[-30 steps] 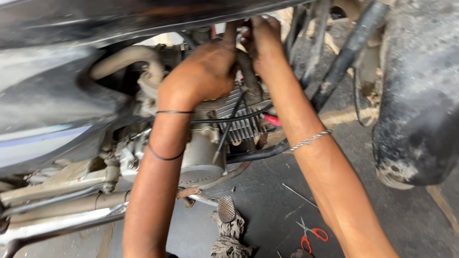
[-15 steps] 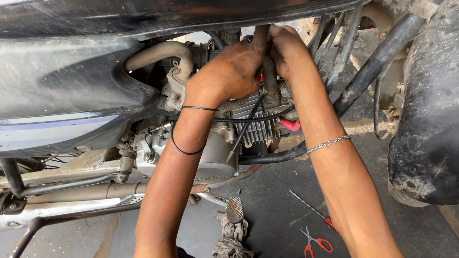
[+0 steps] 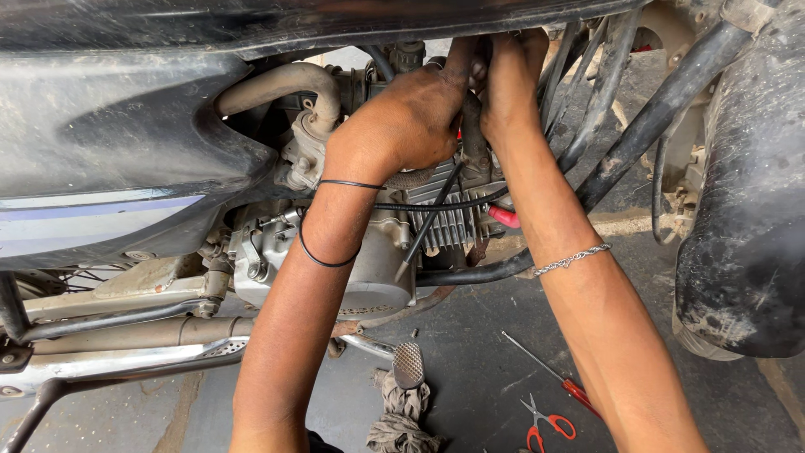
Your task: The person uses a wrench to loosen and remove a hose clamp from a motorcycle engine. They then detach a flexible hose and manipulate the carburetor assembly, adjusting its position within the engine bay.
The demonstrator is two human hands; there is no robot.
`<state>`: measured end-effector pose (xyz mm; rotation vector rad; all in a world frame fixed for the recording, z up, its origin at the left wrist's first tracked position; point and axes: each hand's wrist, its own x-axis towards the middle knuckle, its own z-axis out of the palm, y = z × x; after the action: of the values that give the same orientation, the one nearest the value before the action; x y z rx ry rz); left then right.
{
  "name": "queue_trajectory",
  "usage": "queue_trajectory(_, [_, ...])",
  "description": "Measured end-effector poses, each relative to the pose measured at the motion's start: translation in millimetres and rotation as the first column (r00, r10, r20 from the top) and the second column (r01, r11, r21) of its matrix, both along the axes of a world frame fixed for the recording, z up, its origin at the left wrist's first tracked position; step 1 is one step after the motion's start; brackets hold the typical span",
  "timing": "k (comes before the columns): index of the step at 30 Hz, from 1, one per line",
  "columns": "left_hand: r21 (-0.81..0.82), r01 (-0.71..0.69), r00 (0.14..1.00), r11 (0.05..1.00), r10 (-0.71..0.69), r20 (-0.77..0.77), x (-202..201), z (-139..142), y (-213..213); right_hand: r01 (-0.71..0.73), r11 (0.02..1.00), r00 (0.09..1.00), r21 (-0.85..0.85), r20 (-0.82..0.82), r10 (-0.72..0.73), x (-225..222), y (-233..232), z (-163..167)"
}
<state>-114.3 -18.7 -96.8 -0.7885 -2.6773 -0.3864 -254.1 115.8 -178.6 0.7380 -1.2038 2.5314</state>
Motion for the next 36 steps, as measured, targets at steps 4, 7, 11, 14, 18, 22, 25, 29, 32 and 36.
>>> queue_trajectory(4, [-0.008,-0.037,0.999,0.999,0.037,0.025,2,3,2,-0.1,0.966,0.962,-0.238,0.223,0.155,-16,4,2])
queue_trajectory(7, [-0.001,-0.027,0.999,1.0,0.027,0.037,4,5,3,-0.133,0.98,0.936,-0.147,0.305,0.173,-21,3,-2])
queue_trajectory(11, [0.024,-0.01,0.999,1.0,0.009,0.053,7,8,3,-0.14,0.99,0.916,0.005,0.381,0.127,-22,1,-3])
queue_trajectory(14, [0.02,-0.008,0.998,1.0,0.007,0.063,8,11,4,-0.118,0.992,0.902,0.053,0.424,0.085,-21,0,0])
queue_trajectory(18, [0.018,-0.037,0.994,0.999,0.035,0.101,8,10,4,-0.116,0.992,0.9,0.058,0.428,0.08,-18,-1,3])
queue_trajectory(22, [0.047,0.084,0.996,0.995,-0.082,-0.042,6,7,2,-0.117,0.977,0.876,0.18,0.482,0.016,-18,0,2])
queue_trajectory(25, [-0.004,-0.051,0.995,0.999,0.051,0.081,5,5,2,-0.217,0.957,0.871,0.191,0.481,0.101,-20,1,3])
queue_trajectory(29, [0.02,-0.011,1.0,1.0,0.011,0.021,6,5,3,-0.277,0.947,0.85,0.164,0.502,0.162,-18,-1,6])
queue_trajectory(32, [-0.003,0.003,1.0,1.0,-0.003,0.01,7,7,3,-0.071,0.992,0.947,0.108,0.32,0.033,-7,-5,6])
queue_trajectory(36, [0.009,0.009,1.0,1.0,-0.009,0.014,10,10,4,0.007,0.993,1.0,0.117,-0.029,-0.003,7,-4,5])
